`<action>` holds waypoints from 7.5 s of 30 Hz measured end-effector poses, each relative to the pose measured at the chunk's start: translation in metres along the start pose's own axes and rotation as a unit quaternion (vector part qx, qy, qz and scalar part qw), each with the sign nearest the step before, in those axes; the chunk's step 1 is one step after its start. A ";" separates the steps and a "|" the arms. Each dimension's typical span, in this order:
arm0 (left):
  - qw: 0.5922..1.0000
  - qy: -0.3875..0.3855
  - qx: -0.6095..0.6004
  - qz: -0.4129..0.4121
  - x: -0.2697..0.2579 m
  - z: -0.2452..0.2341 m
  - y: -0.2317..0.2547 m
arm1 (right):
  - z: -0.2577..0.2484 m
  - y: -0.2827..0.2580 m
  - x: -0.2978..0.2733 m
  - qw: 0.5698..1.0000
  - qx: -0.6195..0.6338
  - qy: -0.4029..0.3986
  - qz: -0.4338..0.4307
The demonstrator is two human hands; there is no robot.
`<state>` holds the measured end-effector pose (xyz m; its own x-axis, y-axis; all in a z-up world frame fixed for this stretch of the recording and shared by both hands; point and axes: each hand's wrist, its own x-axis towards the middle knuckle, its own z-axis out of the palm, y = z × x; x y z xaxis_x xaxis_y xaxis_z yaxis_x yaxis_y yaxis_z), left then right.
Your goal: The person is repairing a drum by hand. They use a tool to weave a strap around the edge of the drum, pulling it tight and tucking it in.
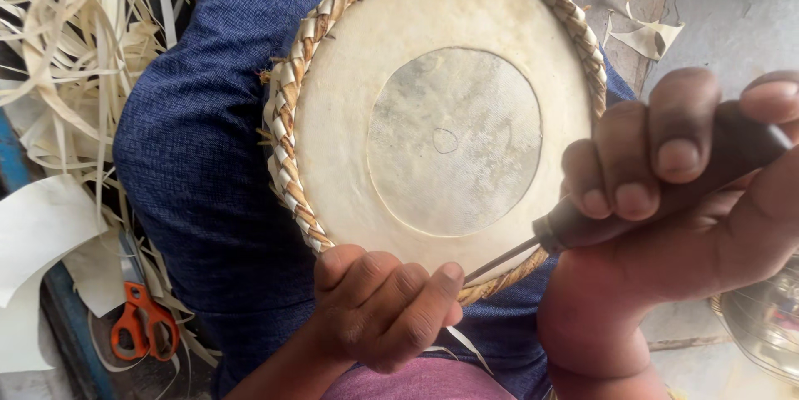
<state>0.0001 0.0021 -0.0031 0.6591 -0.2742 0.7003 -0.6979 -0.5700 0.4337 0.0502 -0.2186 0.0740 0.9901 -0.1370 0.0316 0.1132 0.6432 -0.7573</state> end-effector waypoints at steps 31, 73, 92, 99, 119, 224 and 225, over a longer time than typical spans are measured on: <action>0.999 0.041 -0.018 -0.019 0.010 0.007 -0.001 | 0.095 0.009 0.066 0.915 -0.345 -0.167 0.124; 0.995 0.045 0.082 -0.046 0.001 -0.004 0.008 | 0.062 0.057 0.011 0.980 -0.154 -0.100 0.077; 0.670 -0.066 -0.516 -0.530 -0.139 0.046 0.023 | 0.019 -0.008 -0.089 0.809 -0.556 -0.082 -0.171; 0.630 -0.130 -0.599 -0.477 -0.095 -0.007 0.033 | -0.022 0.026 -0.143 0.814 -0.300 -0.175 0.466; 0.700 -0.221 -0.508 -0.450 -0.084 -0.017 0.047 | -0.010 0.008 -0.138 0.730 -0.616 -0.290 0.054; 0.954 -0.206 0.034 -0.214 0.039 -0.024 0.019 | -0.313 -0.129 -0.027 0.767 -0.567 0.184 -0.238; 0.955 -0.218 0.020 -0.199 0.039 -0.025 0.018 | -0.337 -0.112 -0.021 0.756 -0.576 0.216 -0.221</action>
<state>0.0067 0.0004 0.0461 0.9303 -0.3206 0.1782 -0.3619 -0.7232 0.5882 -0.0111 -0.5418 -0.0613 0.7289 -0.5410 0.4196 0.0296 -0.5874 -0.8087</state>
